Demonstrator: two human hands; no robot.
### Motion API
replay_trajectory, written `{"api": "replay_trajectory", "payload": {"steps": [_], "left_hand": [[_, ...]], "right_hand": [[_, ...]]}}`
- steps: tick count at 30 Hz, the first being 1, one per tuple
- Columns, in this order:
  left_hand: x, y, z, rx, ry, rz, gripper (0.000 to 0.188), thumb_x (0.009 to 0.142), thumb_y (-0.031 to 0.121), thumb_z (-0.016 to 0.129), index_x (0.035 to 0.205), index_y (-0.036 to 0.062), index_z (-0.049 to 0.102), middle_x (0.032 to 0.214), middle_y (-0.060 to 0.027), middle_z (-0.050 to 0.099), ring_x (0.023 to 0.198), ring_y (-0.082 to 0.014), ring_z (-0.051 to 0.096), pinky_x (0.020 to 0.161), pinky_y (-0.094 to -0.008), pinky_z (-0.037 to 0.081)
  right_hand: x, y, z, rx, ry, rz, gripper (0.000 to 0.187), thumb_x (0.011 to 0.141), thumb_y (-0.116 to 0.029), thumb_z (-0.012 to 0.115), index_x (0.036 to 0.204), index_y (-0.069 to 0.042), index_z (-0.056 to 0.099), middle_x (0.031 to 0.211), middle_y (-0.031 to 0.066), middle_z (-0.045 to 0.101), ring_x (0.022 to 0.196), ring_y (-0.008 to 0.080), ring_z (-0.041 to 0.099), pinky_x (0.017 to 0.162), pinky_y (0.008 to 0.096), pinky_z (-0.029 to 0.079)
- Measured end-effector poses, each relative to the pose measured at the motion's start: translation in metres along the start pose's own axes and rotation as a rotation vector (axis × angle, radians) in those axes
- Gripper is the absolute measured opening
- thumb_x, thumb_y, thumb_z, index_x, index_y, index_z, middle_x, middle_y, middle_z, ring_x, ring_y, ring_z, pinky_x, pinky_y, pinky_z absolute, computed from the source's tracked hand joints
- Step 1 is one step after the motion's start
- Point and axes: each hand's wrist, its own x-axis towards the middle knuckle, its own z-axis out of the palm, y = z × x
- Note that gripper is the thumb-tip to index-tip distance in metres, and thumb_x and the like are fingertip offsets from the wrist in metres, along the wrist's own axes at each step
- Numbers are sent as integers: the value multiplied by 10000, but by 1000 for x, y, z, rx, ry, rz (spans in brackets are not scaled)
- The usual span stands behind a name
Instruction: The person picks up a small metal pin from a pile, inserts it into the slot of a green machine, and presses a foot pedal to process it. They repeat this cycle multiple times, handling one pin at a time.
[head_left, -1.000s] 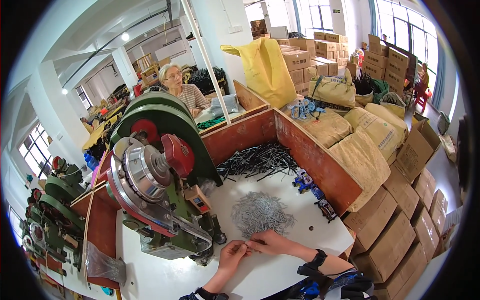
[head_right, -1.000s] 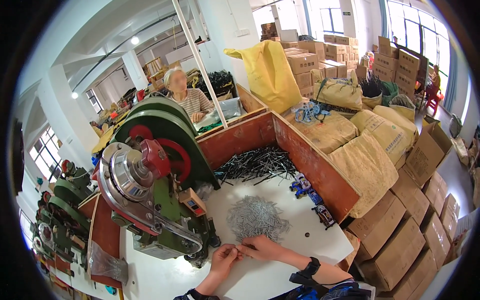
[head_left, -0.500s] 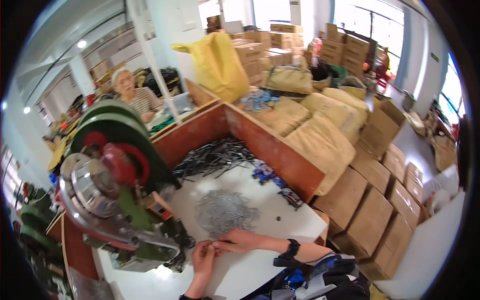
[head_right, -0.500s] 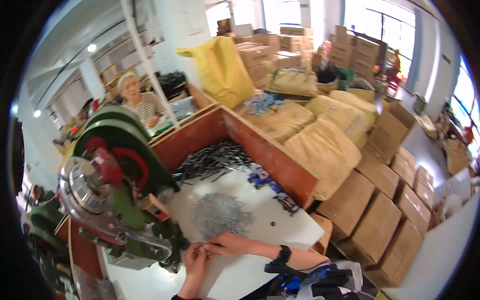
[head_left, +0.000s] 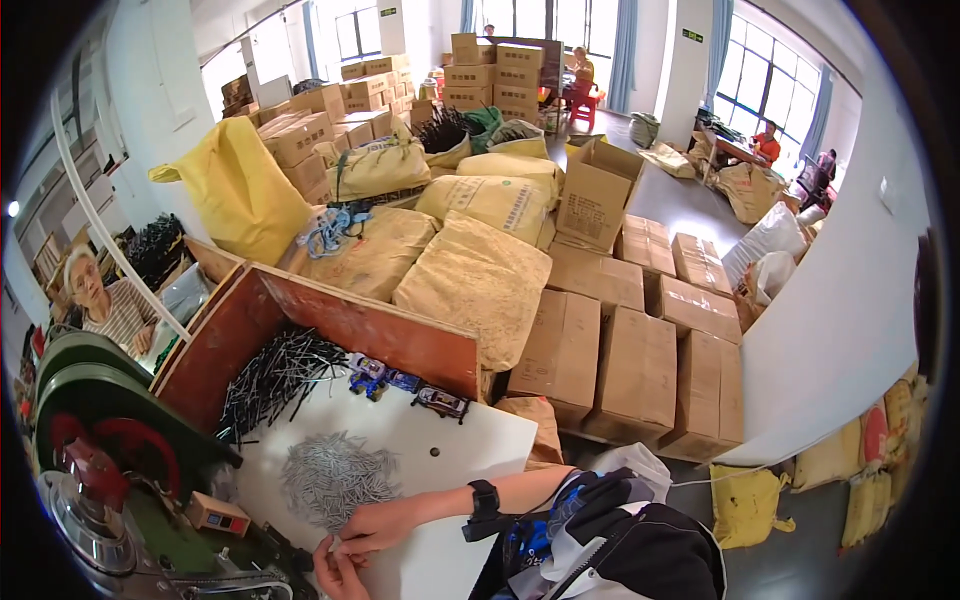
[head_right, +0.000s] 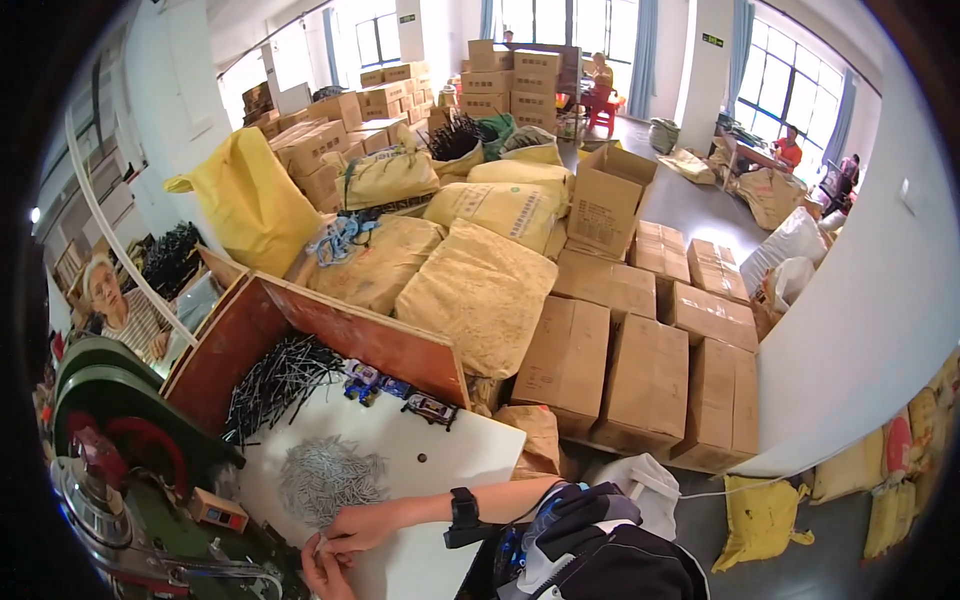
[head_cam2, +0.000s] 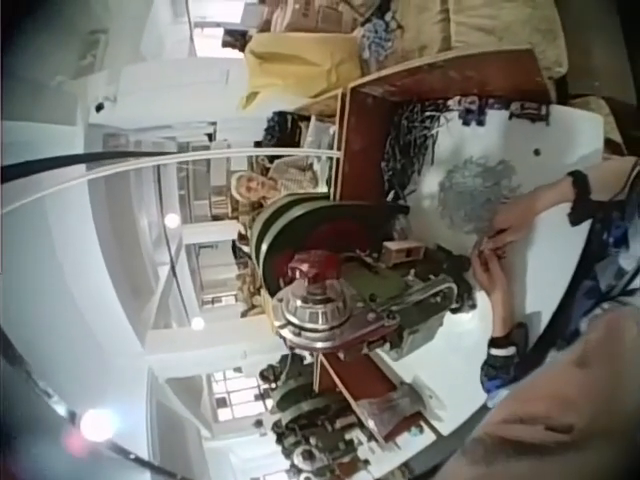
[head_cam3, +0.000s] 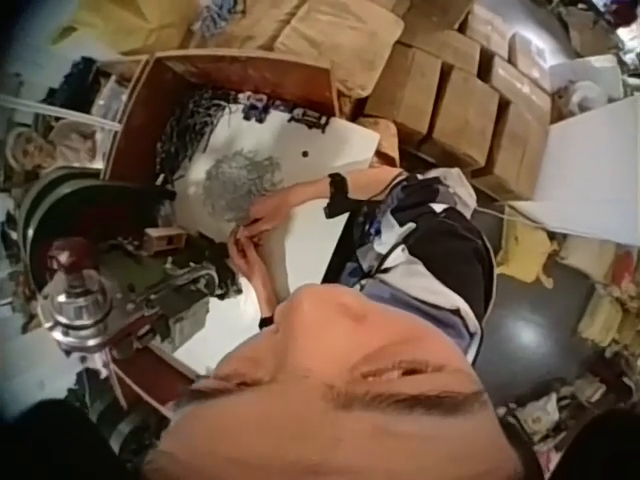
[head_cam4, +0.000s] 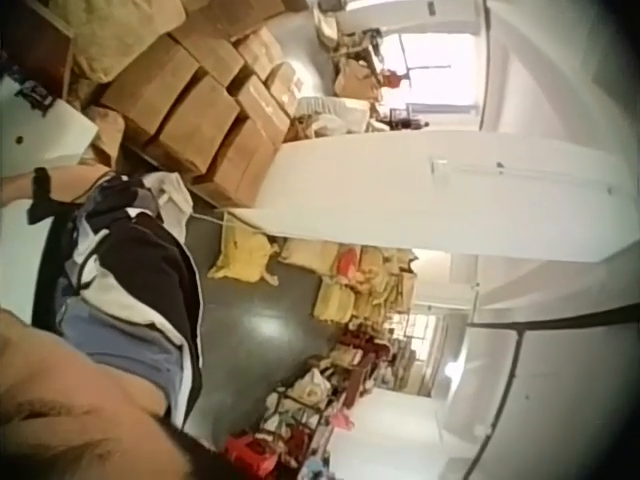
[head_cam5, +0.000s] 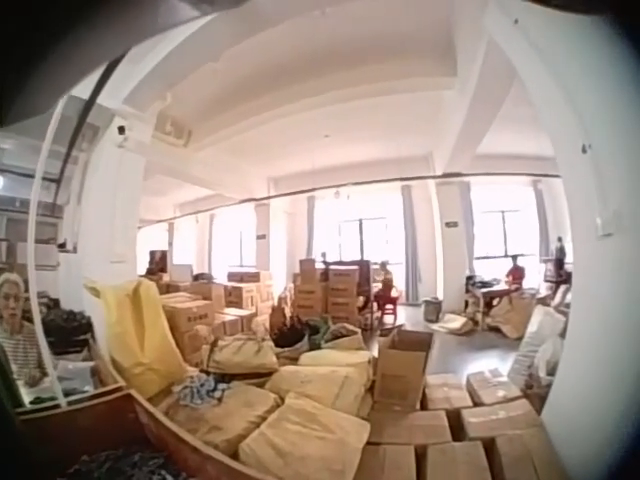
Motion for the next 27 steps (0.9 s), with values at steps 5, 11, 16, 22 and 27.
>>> {"api": "replay_trajectory", "payload": {"steps": [5, 11, 16, 22, 27], "left_hand": [[-2, 11, 1, 3, 14, 14, 328, 970, 264, 558, 1156, -3, 601, 894, -66, 662, 700, -125, 584, 619, -257, 485], [-3, 9, -5, 54, -4, -9, 318, 971, 268, 557, 1102, -14, 625, 903, -80, 664, 728, -144, 590, 639, -275, 489], [-2, -1, -6, 33, 16, -47, 327, 970, 278, 562, 1087, -21, 626, 901, -81, 654, 761, -149, 581, 668, -285, 486], [-3, 14, -3, -177, -30, -129, 335, 961, 288, 581, 1084, -21, 620, 884, -66, 626, 766, -147, 555, 688, -281, 474], [-1, 2, -10, -137, -62, -101, 333, 952, 286, 600, 1071, -24, 616, 878, -56, 616, 763, -145, 548, 693, -280, 470]], "right_hand": [[0, 6, 0, -48, -23, -42, 451, 993, -353, 432, 766, -19, 631, 629, 65, 612, 582, 186, 581, 573, 328, 462], [1, 7, 0, -50, -60, -45, 450, 990, -362, 435, 766, -28, 636, 638, 63, 608, 580, 179, 578, 566, 328, 457], [3, 18, 5, -25, -18, -48, 445, 993, -362, 437, 771, -31, 634, 650, 61, 608, 586, 177, 577, 566, 325, 455], [2, 13, 3, 14, 34, -46, 440, 996, -356, 440, 772, -22, 620, 642, 72, 600, 585, 192, 574, 565, 330, 452], [2, 9, 2, -35, 90, -48, 437, 992, -340, 457, 748, 0, 584, 640, 110, 589, 582, 232, 570, 563, 352, 446]]}}
